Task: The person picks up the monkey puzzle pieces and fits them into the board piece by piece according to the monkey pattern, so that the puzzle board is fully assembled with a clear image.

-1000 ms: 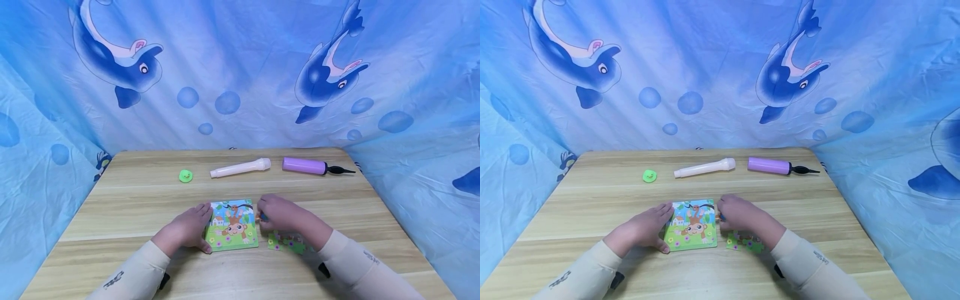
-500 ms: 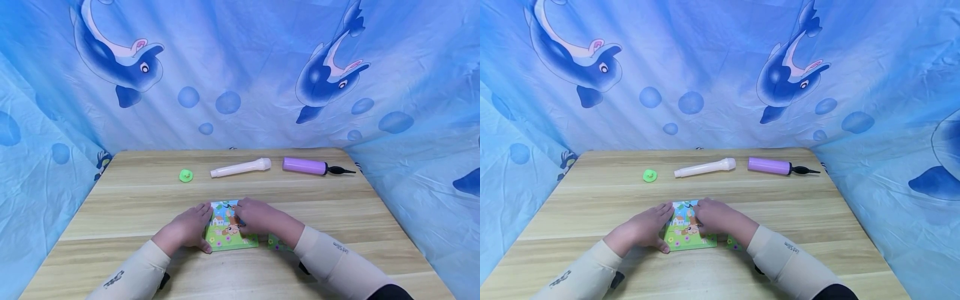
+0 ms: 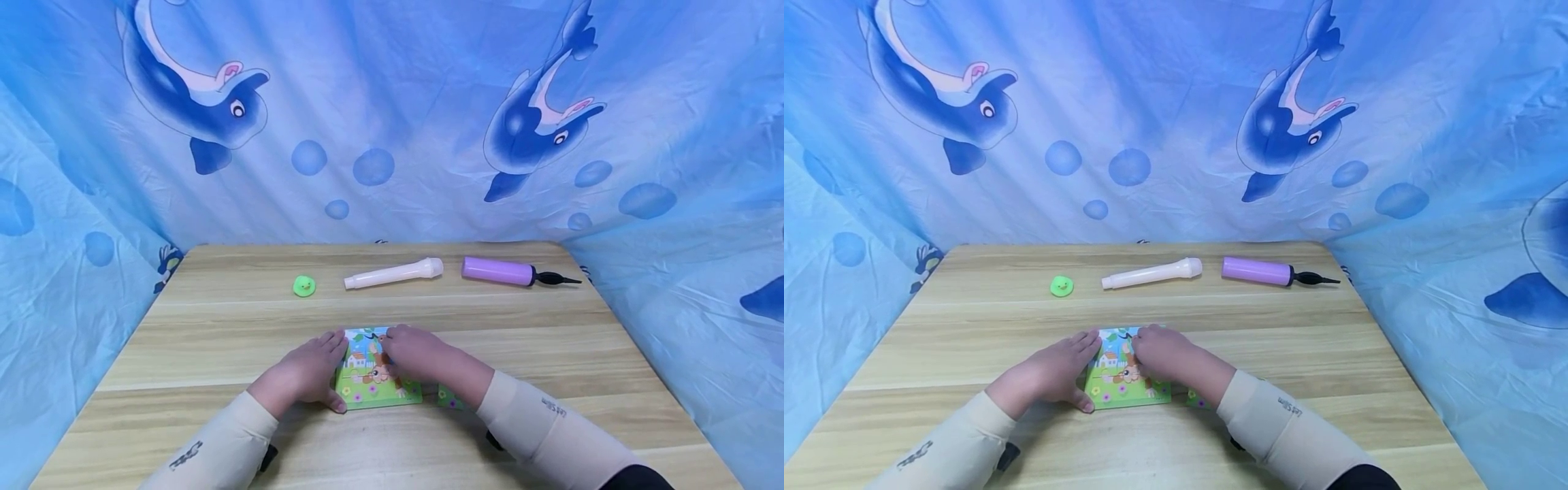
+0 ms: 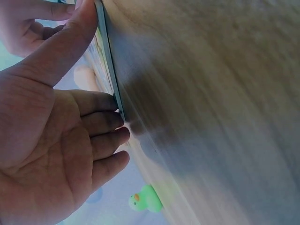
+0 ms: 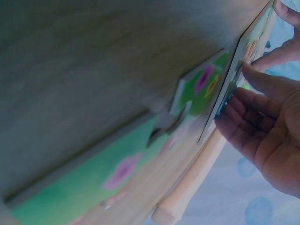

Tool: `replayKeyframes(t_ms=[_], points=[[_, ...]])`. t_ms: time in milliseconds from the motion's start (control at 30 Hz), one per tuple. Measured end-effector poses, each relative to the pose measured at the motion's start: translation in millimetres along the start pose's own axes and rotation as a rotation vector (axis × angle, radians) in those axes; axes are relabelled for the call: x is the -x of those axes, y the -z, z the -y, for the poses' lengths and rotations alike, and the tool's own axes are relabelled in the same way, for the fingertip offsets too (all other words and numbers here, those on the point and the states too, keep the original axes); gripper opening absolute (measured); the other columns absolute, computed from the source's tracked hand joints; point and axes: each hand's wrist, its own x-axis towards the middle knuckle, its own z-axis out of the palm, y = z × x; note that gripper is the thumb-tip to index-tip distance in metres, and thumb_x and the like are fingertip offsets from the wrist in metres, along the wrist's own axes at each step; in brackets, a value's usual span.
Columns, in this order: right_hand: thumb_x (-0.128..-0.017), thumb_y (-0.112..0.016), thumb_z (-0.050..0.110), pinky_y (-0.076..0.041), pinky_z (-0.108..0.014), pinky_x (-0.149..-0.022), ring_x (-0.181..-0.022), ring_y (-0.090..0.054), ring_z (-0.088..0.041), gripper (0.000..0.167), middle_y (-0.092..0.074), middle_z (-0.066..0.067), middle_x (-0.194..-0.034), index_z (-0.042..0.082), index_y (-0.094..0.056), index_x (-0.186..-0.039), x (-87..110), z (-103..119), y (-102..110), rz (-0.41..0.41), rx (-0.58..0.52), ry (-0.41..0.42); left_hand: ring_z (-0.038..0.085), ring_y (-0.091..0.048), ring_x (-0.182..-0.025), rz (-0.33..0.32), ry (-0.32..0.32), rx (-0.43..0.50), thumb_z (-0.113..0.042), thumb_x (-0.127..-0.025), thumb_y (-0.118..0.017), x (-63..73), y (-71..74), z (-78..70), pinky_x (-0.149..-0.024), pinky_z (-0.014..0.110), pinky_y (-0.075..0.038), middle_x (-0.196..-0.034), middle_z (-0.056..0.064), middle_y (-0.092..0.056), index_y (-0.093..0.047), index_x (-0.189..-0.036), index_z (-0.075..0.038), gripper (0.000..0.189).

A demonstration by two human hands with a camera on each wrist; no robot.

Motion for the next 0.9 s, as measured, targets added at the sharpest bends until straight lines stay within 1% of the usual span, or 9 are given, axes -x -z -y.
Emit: replayKeyframes(t_ms=[100,233,333,433,500,600,667,767,900], points=[[-0.09,-0.071,0.034,-0.054,-0.024,-0.077,-0.085,-0.053,-0.011,0.02,-0.058,0.004,-0.096,0.017,-0.067,-0.1,-1.1,5,2,-0.004,0.044,0.003,0.039,-0.022,-0.148,-0.002,-0.003,-0.006,-0.059,-0.065,-0.082,-0.3,0.0,0.3,-0.121,0.05,-0.024,-0.16,0.023,-0.024,-0.03,-0.151,0.005,0.119],[-0.088,-0.074,0.03,-0.055,-0.023,-0.078,-0.087,-0.058,-0.012,0.023,-0.063,0.001,-0.102,0.014,-0.072,-0.104,1.1,11,7,-0.035,0.121,0.037,0.038,-0.022,-0.148,-0.001,-0.006,-0.004,-0.059,-0.065,-0.082,-0.6,0.7,0.2,-0.121,0.05,-0.024,-0.16,0.022,-0.024,-0.03,-0.151,0.005,0.119],[-0.088,-0.073,0.03,-0.055,-0.023,-0.079,-0.088,-0.058,-0.012,0.022,-0.063,0.001,-0.103,0.015,-0.074,-0.104,1.8,12,6,-0.039,0.124,0.042,0.038,-0.022,-0.148,0.004,-0.005,-0.009,-0.059,-0.065,-0.082,-0.5,1.3,0.0,-0.121,0.05,-0.024,-0.16,0.022,-0.024,-0.03,-0.151,0.005,0.119],[-0.094,-0.066,0.026,-0.053,-0.023,-0.078,-0.086,-0.054,-0.01,0.016,-0.06,0.002,-0.1,0.017,-0.074,-0.104,4.1,3,2,-0.041,0.078,0.063,0.038,-0.022,-0.148,0.008,-0.003,-0.013,-0.059,-0.065,-0.082,-0.5,1.3,0.3,-0.121,0.05,-0.024,-0.16,0.022,-0.023,-0.03,-0.151,0.005,0.119],[-0.095,-0.063,0.015,-0.053,-0.023,-0.081,-0.089,-0.055,-0.01,0.016,-0.06,0.002,-0.102,0.017,-0.074,-0.106,7.7,-4,0,-0.046,0.026,0.089,0.039,-0.022,-0.148,0.007,-0.004,-0.014,-0.06,-0.065,-0.082,-0.5,1.2,0.5,-0.121,0.05,-0.024,-0.16,0.022,-0.024,-0.03,-0.151,0.005,0.12],[-0.092,-0.056,-0.002,-0.053,-0.025,-0.092,-0.103,-0.06,-0.014,0.032,-0.063,-0.001,-0.111,0.015,-0.073,-0.113,14.4,-14,1,-0.054,-0.063,0.122,0.039,-0.022,-0.148,0.003,-0.006,-0.011,-0.059,-0.064,-0.082,-0.7,0.4,1.2,-0.121,0.05,-0.024,-0.16,0.022,-0.024,-0.03,-0.151,0.005,0.12],[-0.09,-0.053,-0.007,-0.05,-0.028,-0.102,-0.115,-0.059,-0.017,0.04,-0.064,-0.002,-0.12,0.013,-0.071,-0.119,17.7,-18,2,-0.048,-0.123,0.119,0.039,-0.022,-0.148,0.001,-0.006,-0.007,-0.059,-0.064,-0.082,-0.6,0.4,1.3,-0.121,0.05,-0.024,-0.16,0.022,-0.024,-0.03,-0.151,0.005,0.12],[-0.094,-0.05,-0.002,-0.046,-0.032,-0.107,-0.123,-0.056,-0.019,0.038,-0.064,-0.002,-0.125,0.013,-0.069,-0.123,22.0,-23,2,-0.044,-0.205,0.112,0.039,-0.022,-0.148,-0.002,-0.007,-0.003,-0.06,-0.064,-0.082,-0.6,0.1,1.5,-0.121,0.05,-0.023,-0.16,0.022,-0.024,-0.029,-0.151,0.005,0.121],[-0.099,-0.053,0.013,-0.047,-0.034,-0.106,-0.122,-0.057,-0.017,0.029,-0.065,0.0,-0.125,0.013,-0.066,-0.126,29.5,-30,2,-0.047,-0.272,0.103,0.039,-0.023,-0.148,-0.004,-0.005,0.011,-0.06,-0.063,-0.083,-0.1,0.3,1.6,-0.121,0.051,-0.023,-0.16,0.022,-0.023,-0.029,-0.151,0.005,0.121]])
